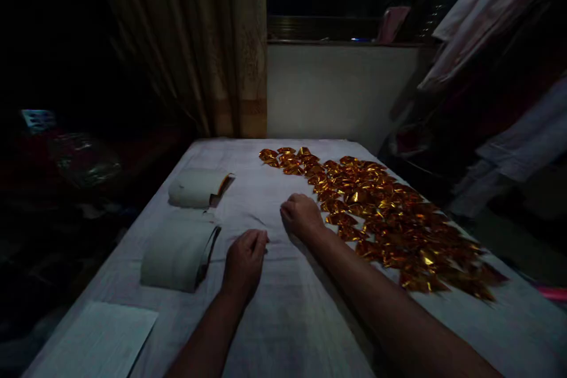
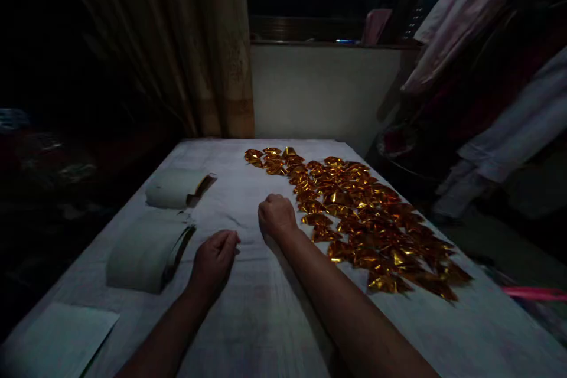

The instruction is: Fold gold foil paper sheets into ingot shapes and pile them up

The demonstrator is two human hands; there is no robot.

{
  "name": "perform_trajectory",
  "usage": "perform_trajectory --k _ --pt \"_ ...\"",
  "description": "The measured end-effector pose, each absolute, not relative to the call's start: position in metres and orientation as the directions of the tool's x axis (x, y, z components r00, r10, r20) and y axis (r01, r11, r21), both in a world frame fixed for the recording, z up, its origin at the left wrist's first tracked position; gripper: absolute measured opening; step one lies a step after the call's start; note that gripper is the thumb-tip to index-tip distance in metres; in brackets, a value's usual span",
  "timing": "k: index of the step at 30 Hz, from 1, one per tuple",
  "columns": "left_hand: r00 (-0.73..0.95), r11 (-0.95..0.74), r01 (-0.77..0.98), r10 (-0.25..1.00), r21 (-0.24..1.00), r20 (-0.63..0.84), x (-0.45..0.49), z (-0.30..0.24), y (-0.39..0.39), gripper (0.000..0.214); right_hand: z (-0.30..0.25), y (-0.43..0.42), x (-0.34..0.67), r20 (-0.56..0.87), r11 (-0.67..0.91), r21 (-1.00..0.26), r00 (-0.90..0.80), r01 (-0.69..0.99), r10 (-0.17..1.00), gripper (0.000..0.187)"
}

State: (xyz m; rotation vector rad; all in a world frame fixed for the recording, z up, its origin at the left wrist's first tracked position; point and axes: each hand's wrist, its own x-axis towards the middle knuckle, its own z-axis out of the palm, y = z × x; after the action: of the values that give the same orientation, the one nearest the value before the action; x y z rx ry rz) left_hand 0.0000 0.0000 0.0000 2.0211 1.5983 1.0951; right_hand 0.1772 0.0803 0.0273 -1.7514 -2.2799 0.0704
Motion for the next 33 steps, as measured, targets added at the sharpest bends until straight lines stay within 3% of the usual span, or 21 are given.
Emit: perform_trajectory --k 8,13,17,20,22,28,33 --pt "0.169 -0.435 0.718 0.866 0.544 0.470 0.009 0.016 -0.011 0.034 0.014 -0.002 0.186 0.233 0.221 -0.207 -0.172 0.953 0.957 0.020" --pt "0.206 -0.483 0.765 0.811 0.426 0.547 -0.005 0.037 -0.027 0.028 -0.006 -0.040 0.195 0.363 0.268 -0.286 -0.155 0.920 0.919 0.029" --pt "0.000 -0.182 0.955 0.791 0.235 0.611 -0.040 0.047 -0.032 0.041 -0.013 -0.051 0.200 0.393 0.270 -0.332 -0.127 0.904 0.911 0.029" --pt "-0.181 0.140 0.983 0.865 0.123 0.468 -0.065 0.042 -0.039 0.068 -0.011 -0.052 0.201 0.383 0.261 -0.358 -0.114 0.897 0.917 0.027" --pt "-0.258 0.248 0.966 0.896 0.075 0.361 -0.073 0.037 -0.045 0.078 -0.009 -0.052 0.201 0.375 0.258 -0.370 -0.111 0.892 0.920 0.027" --pt "-0.221 0.233 0.973 0.920 0.001 0.324 -0.072 0.030 -0.056 0.070 -0.010 -0.051 0.202 0.367 0.259 -0.400 -0.105 0.879 0.924 0.027" --pt "-0.211 0.218 0.976 0.925 0.014 0.316 -0.075 0.028 -0.058 0.063 -0.010 -0.050 0.204 0.352 0.257 -0.416 -0.106 0.872 0.930 0.026"
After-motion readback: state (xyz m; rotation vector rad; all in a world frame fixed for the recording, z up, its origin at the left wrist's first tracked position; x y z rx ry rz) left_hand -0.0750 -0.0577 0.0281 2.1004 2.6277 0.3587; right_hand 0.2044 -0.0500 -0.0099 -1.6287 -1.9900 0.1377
